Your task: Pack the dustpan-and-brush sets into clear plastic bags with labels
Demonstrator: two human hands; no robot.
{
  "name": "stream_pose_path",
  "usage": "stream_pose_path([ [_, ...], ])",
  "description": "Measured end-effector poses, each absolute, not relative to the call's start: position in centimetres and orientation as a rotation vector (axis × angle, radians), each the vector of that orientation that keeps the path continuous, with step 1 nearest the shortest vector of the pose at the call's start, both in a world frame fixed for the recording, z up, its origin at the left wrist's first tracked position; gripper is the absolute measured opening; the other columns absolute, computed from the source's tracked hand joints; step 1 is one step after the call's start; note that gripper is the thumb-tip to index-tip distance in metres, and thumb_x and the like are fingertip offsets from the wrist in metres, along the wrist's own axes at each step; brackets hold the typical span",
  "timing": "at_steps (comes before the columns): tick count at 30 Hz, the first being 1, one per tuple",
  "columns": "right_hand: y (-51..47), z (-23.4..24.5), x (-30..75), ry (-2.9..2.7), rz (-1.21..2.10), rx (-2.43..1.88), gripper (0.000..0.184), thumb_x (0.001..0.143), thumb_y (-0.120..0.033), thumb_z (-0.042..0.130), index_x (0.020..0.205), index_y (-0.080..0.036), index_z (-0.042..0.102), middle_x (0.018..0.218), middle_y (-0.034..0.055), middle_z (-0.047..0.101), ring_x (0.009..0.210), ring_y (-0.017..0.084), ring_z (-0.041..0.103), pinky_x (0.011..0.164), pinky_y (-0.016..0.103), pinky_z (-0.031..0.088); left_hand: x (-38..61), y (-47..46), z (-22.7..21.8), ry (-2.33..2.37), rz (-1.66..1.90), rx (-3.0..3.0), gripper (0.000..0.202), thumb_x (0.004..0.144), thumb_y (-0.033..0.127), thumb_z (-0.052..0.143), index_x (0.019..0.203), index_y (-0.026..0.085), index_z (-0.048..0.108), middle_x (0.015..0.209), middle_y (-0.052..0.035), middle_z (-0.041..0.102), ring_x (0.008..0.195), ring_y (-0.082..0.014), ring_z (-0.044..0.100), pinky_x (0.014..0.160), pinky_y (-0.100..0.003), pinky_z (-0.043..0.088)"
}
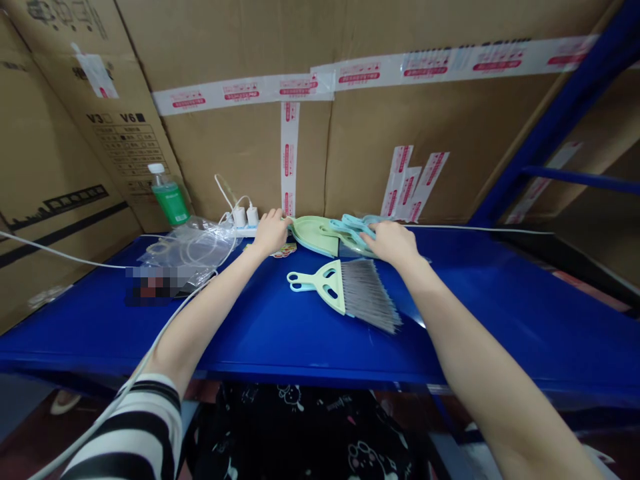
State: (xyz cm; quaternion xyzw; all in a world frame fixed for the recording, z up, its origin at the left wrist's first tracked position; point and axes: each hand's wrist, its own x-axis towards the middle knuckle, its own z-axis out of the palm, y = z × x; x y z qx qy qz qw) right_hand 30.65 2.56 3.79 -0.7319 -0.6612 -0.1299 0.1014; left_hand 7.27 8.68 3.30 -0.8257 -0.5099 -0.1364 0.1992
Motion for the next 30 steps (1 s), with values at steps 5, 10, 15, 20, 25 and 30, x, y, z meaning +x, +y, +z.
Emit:
stream_pose_path([
  [5, 3.2, 3.0, 31.1, -1.875, -0.415, -2.043, 0.029, 0.085, -0.029, 0.049, 0.106, -0.023, 0.068, 0.104, 0.0139, 0.067, 0.094, 0.029, 0.063, 0.065, 0.034, 0.047, 7.7, 6.3, 3.1, -1.271, -0.41, -2.367, 0.037, 0.084, 0.007, 0.043, 0.108, 0.019, 0.068, 0.11, -0.0136, 0.06, 0.108, -0.029, 0.052, 0.086, -0.042, 0.043],
  [10, 3.2, 2.8, 30.9, -1.865, -0.436, -2.015, 0.027, 0.08, -0.018, 0.047, 0.1, -0.02, 0.065, 0.099, 0.014, 0.065, 0.091, 0.029, 0.061, 0.063, 0.033, 0.044, 7.4, 3.3, 2.9, -1.105, -0.372, -2.426, 0.031, 0.085, 0.01, 0.046, 0.105, 0.018, 0.068, 0.107, -0.0121, 0.061, 0.102, -0.0263, 0.056, 0.084, -0.039, 0.043],
  [15, 2.6, 3.6, 30.6, -1.894, -0.487, -2.008, 0.023, 0.083, -0.015, 0.046, 0.097, -0.019, 0.063, 0.095, 0.0136, 0.063, 0.086, 0.028, 0.06, 0.057, 0.03, 0.037, 6.0, 0.4, 2.0, -0.921, -0.339, -2.441, 0.025, 0.082, 0.009, 0.049, 0.099, 0.015, 0.067, 0.107, -0.0124, 0.063, 0.095, -0.0245, 0.059, 0.081, -0.037, 0.044],
  [20, 0.8, 5.0, 28.9, -1.968, -0.619, -1.752, 0.024, 0.085, -0.014, 0.042, 0.095, -0.021, 0.062, 0.092, 0.0116, 0.06, 0.079, 0.025, 0.058, 0.053, 0.029, 0.031, 4.4, -0.2, 1.8, -1.155, -0.675, -2.639, 0.024, 0.087, 0.012, 0.044, 0.097, 0.018, 0.065, 0.098, -0.0081, 0.066, 0.092, -0.0213, 0.062, 0.082, -0.035, 0.046],
  [25, -1.8, 4.6, 24.8, -2.369, -0.69, -1.321, 0.031, 0.086, -0.005, 0.036, 0.091, -0.021, 0.062, 0.084, 0.008, 0.06, 0.072, 0.019, 0.053, 0.052, 0.028, 0.027, 3.8, 0.6, 2.6, -1.78, -1.425, -3.007, 0.031, 0.096, 0.032, 0.033, 0.104, 0.018, 0.059, 0.09, -0.0039, 0.068, 0.064, -0.0139, 0.062, 0.062, -0.027, 0.048],
  [30, -3.5, 2.5, 21.8, -2.632, -0.741, -0.684, 0.03, 0.09, -0.003, 0.037, 0.086, -0.02, 0.061, 0.079, 0.0046, 0.06, 0.067, 0.016, 0.05, 0.054, 0.028, 0.028, 4.2, 0.4, 1.9, -2.083, -1.954, -3.258, 0.035, 0.082, 0.049, 0.06, 0.09, 0.015, 0.06, 0.075, -0.0005, 0.063, 0.061, -0.012, 0.058, 0.059, -0.023, 0.045],
])
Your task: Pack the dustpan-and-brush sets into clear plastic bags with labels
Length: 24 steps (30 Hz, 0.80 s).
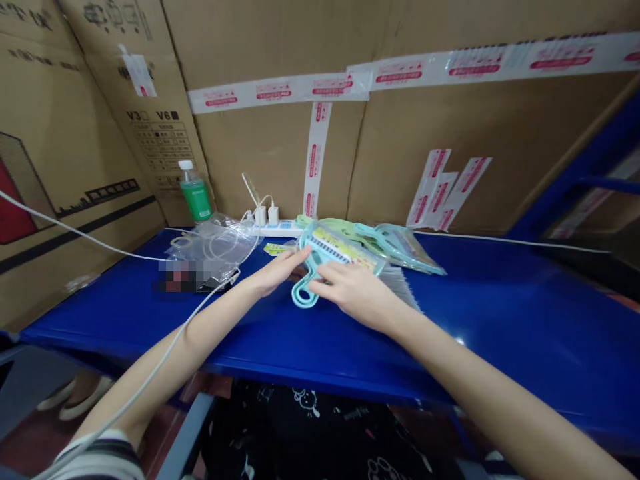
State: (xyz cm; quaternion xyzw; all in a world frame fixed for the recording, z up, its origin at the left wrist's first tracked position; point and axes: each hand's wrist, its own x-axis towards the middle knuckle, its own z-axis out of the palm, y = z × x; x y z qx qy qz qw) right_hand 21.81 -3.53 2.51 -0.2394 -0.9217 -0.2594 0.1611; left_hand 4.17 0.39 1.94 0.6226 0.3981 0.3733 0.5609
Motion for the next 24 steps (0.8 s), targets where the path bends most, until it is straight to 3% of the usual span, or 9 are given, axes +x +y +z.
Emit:
stream_pose_path([
  [3, -3.8, 1.9, 21.3, -2.682, -0.693, -0.601, 0.026, 0.092, -0.006, 0.039, 0.086, -0.019, 0.061, 0.077, 0.0034, 0.06, 0.066, 0.015, 0.052, 0.054, 0.027, 0.03, 4.7, 0.0, 1.6, 0.968, 0.986, 1.412, 0.025, 0.07, 0.03, 0.071, 0.088, 0.016, 0.059, 0.063, 0.0059, 0.056, 0.054, -0.0088, 0.051, 0.053, -0.02, 0.04],
  [7, -3.5, 3.1, 22.3, -2.696, -0.489, -0.749, 0.017, 0.094, -0.023, 0.047, 0.085, -0.018, 0.06, 0.078, 0.0043, 0.062, 0.071, 0.017, 0.056, 0.059, 0.027, 0.035, 5.0, 0.0, 1.8, 1.0, 1.0, 1.371, 0.018, 0.066, 0.012, 0.062, 0.083, 0.016, 0.06, 0.061, 0.0061, 0.058, 0.053, -0.0088, 0.052, 0.053, -0.02, 0.042],
  [12, -2.9, 5.1, 24.8, -2.618, -0.126, -1.314, 0.013, 0.084, -0.031, 0.057, 0.085, -0.019, 0.057, 0.074, 0.0037, 0.062, 0.065, 0.018, 0.056, 0.055, 0.028, 0.035, 4.7, 0.9, 1.8, 0.98, 0.935, 1.277, 0.033, 0.064, 0.011, 0.059, 0.096, 0.014, 0.063, 0.07, 0.0012, 0.067, 0.057, -0.013, 0.061, 0.055, -0.023, 0.047],
  [15, -2.5, 5.2, 25.9, -2.677, 0.15, -1.371, 0.016, 0.081, -0.036, 0.056, 0.082, -0.021, 0.055, 0.07, 0.0021, 0.061, 0.06, 0.017, 0.054, 0.053, 0.029, 0.036, 4.3, 1.4, 1.7, 0.978, 0.914, 1.287, 0.032, 0.063, 0.009, 0.059, 0.095, 0.014, 0.064, 0.075, -0.0019, 0.069, 0.064, -0.0154, 0.065, 0.056, -0.023, 0.049],
  [21, -2.2, 4.9, 26.7, -2.719, 0.255, -1.367, 0.002, 0.074, -0.024, 0.051, 0.076, -0.023, 0.05, 0.067, 0.0005, 0.06, 0.061, 0.017, 0.054, 0.054, 0.03, 0.038, 3.8, 1.8, 1.7, 1.011, 0.906, 1.318, 0.032, 0.068, 0.008, 0.056, 0.098, 0.015, 0.064, 0.092, -0.0059, 0.072, 0.08, -0.0177, 0.068, 0.061, -0.024, 0.051],
  [24, -2.3, 5.0, 26.6, -2.697, 0.232, -1.405, 0.004, 0.073, -0.02, 0.051, 0.073, -0.023, 0.048, 0.064, -0.001, 0.057, 0.058, 0.016, 0.052, 0.053, 0.029, 0.036, 3.6, 1.9, 1.6, 1.01, 0.896, 1.36, 0.031, 0.069, 0.009, 0.055, 0.098, 0.015, 0.063, 0.093, -0.0061, 0.072, 0.083, -0.0181, 0.068, 0.063, -0.025, 0.052],
])
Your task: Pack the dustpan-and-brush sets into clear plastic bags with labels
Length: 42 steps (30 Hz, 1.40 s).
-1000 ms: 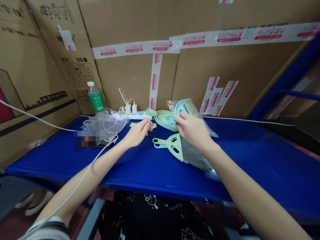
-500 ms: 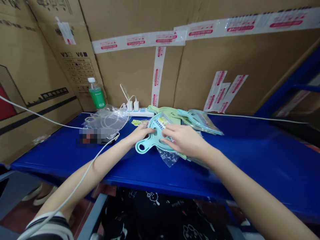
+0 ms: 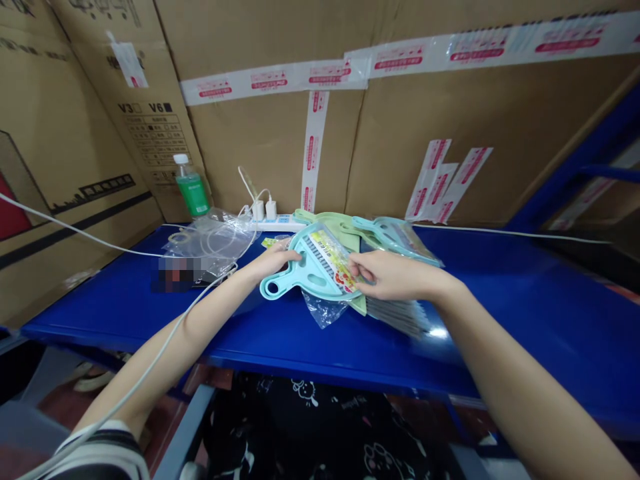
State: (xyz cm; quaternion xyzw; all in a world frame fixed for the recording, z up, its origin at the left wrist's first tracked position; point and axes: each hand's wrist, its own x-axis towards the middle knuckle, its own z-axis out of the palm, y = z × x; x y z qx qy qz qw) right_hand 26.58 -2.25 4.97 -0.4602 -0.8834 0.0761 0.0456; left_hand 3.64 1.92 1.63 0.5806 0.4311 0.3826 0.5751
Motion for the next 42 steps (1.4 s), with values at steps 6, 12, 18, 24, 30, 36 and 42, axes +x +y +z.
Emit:
stream_pose_path([
  [6, -2.4, 5.3, 26.5, -2.721, 0.223, -1.466, 0.019, 0.074, -0.008, 0.048, 0.063, -0.023, 0.042, 0.055, -0.0044, 0.048, 0.051, 0.012, 0.042, 0.051, 0.027, 0.029, 3.4, 2.4, 1.4, 1.014, 0.87, 1.396, 0.026, 0.067, 0.01, 0.056, 0.092, 0.015, 0.063, 0.085, -0.0049, 0.071, 0.077, -0.0176, 0.068, 0.064, -0.026, 0.052],
  [12, -2.2, 5.2, 26.7, -2.697, 0.258, -1.469, 0.023, 0.079, -0.034, 0.06, 0.066, -0.023, 0.044, 0.06, -0.0023, 0.053, 0.054, 0.014, 0.047, 0.052, 0.029, 0.032, 3.5, 2.4, 1.4, 1.042, 0.88, 1.363, 0.02, 0.065, 0.01, 0.056, 0.083, 0.015, 0.063, 0.077, -0.0029, 0.07, 0.065, -0.0141, 0.064, 0.06, -0.025, 0.05],
  [18, -2.3, 5.2, 26.3, -2.753, 0.319, -1.466, 0.017, 0.072, -0.014, 0.053, 0.063, -0.022, 0.041, 0.058, -0.0027, 0.051, 0.053, 0.012, 0.044, 0.053, 0.028, 0.032, 3.5, 2.2, 1.6, 1.0, 0.887, 1.342, 0.021, 0.061, 0.009, 0.059, 0.081, 0.013, 0.063, 0.073, -0.0021, 0.069, 0.063, -0.0138, 0.063, 0.06, -0.024, 0.049],
  [24, -2.2, 4.8, 26.3, -2.739, 0.22, -1.435, 0.021, 0.071, -0.014, 0.052, 0.059, -0.022, 0.036, 0.057, -0.002, 0.048, 0.051, 0.011, 0.039, 0.052, 0.028, 0.028, 3.6, 2.1, 1.7, 1.012, 0.913, 1.315, 0.02, 0.061, 0.007, 0.058, 0.079, 0.013, 0.063, 0.072, -0.0009, 0.068, 0.063, -0.0132, 0.062, 0.062, -0.024, 0.048],
  [30, -2.2, 4.5, 26.0, -2.755, 0.153, -1.407, 0.024, 0.072, -0.011, 0.048, 0.058, -0.022, 0.032, 0.053, -0.0032, 0.041, 0.048, 0.01, 0.031, 0.049, 0.03, 0.021, 3.4, 2.4, 1.5, 0.996, 0.907, 1.338, 0.021, 0.062, 0.006, 0.057, 0.081, 0.013, 0.064, 0.075, -0.0019, 0.069, 0.066, -0.0143, 0.063, 0.064, -0.025, 0.048],
  [36, -2.0, 5.3, 26.5, -2.732, 0.199, -1.354, 0.024, 0.067, -0.011, 0.051, 0.056, -0.022, 0.033, 0.054, -0.0032, 0.043, 0.05, 0.01, 0.035, 0.05, 0.029, 0.023, 3.4, 2.3, 1.4, 0.959, 0.897, 1.36, 0.025, 0.063, 0.006, 0.058, 0.086, 0.013, 0.065, 0.078, -0.0028, 0.069, 0.068, -0.0144, 0.063, 0.065, -0.025, 0.049],
  [42, -1.9, 5.9, 27.1, -2.68, 0.222, -1.382, 0.024, 0.065, -0.013, 0.05, 0.052, -0.022, 0.032, 0.051, -0.0036, 0.042, 0.05, 0.011, 0.036, 0.051, 0.029, 0.025, 3.6, 2.1, 1.6, 0.94, 0.889, 1.355, 0.028, 0.063, 0.007, 0.057, 0.09, 0.013, 0.065, 0.073, -0.0017, 0.068, 0.065, -0.014, 0.063, 0.061, -0.024, 0.048],
])
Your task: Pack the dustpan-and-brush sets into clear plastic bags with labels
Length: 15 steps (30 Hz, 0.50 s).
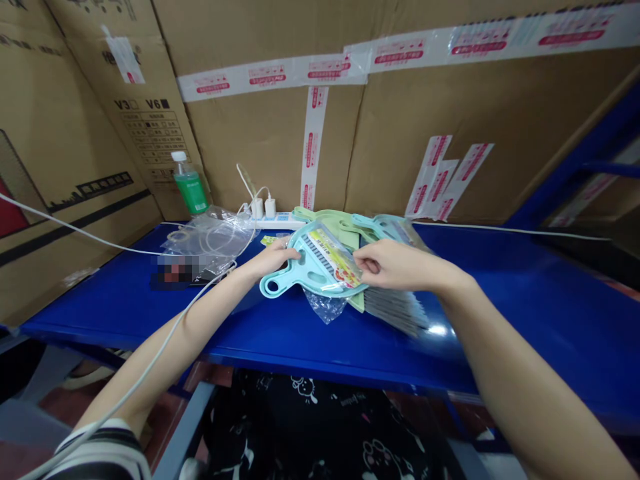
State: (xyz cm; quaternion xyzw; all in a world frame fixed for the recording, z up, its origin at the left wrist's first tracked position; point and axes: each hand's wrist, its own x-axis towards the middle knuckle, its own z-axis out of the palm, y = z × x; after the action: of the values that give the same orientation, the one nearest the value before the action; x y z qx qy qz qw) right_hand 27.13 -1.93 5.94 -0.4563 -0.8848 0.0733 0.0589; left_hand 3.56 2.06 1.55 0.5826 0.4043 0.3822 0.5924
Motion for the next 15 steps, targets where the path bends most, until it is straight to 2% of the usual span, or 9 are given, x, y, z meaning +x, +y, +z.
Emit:
stream_pose_path([
  [3, -1.4, 5.7, 28.1, -2.621, 0.067, -1.489, 0.02, 0.063, -0.015, 0.048, 0.052, -0.023, 0.033, 0.049, -0.003, 0.04, 0.048, 0.012, 0.035, 0.048, 0.029, 0.025, 3.5, 2.0, 1.6, 0.938, 0.881, 1.346, 0.028, 0.063, 0.007, 0.057, 0.089, 0.013, 0.065, 0.074, -0.0021, 0.069, 0.065, -0.0142, 0.063, 0.063, -0.025, 0.049],
  [6, -0.7, 5.3, 29.0, -2.544, -0.056, -1.573, 0.014, 0.063, -0.016, 0.047, 0.055, -0.023, 0.038, 0.05, -0.0015, 0.045, 0.049, 0.013, 0.039, 0.047, 0.029, 0.027, 3.3, 2.2, 1.6, 0.939, 0.868, 1.34, 0.029, 0.063, 0.008, 0.057, 0.09, 0.013, 0.065, 0.074, -0.0018, 0.069, 0.064, -0.0139, 0.063, 0.063, -0.024, 0.049],
  [9, -0.3, 4.8, 28.9, -2.525, -0.025, -1.494, 0.006, 0.069, -0.019, 0.045, 0.069, -0.022, 0.05, 0.059, 0.0012, 0.053, 0.055, 0.016, 0.049, 0.052, 0.03, 0.035, 3.1, 2.4, 1.5, 0.952, 0.88, 1.348, 0.03, 0.063, 0.008, 0.057, 0.091, 0.013, 0.065, 0.075, -0.0016, 0.069, 0.064, -0.0135, 0.063, 0.062, -0.024, 0.049],
  [12, -0.5, 4.3, 27.5, -2.439, 0.004, -1.424, 0.024, 0.084, -0.033, 0.038, 0.092, -0.018, 0.055, 0.074, 0.0071, 0.06, 0.065, 0.021, 0.056, 0.059, 0.034, 0.041, 2.9, 2.6, 1.3, 0.948, 0.864, 1.361, 0.03, 0.064, 0.008, 0.058, 0.092, 0.013, 0.066, 0.077, -0.0031, 0.07, 0.067, -0.0148, 0.064, 0.064, -0.025, 0.05],
  [15, -0.9, 4.0, 26.4, -2.411, 0.056, -1.385, 0.04, 0.087, -0.046, 0.038, 0.106, -0.015, 0.054, 0.085, 0.0105, 0.063, 0.069, 0.023, 0.059, 0.062, 0.037, 0.043, 2.9, 2.6, 1.3, 0.941, 0.856, 1.357, 0.031, 0.063, 0.008, 0.059, 0.093, 0.013, 0.067, 0.079, -0.0037, 0.071, 0.069, -0.0156, 0.065, 0.065, -0.025, 0.05],
])
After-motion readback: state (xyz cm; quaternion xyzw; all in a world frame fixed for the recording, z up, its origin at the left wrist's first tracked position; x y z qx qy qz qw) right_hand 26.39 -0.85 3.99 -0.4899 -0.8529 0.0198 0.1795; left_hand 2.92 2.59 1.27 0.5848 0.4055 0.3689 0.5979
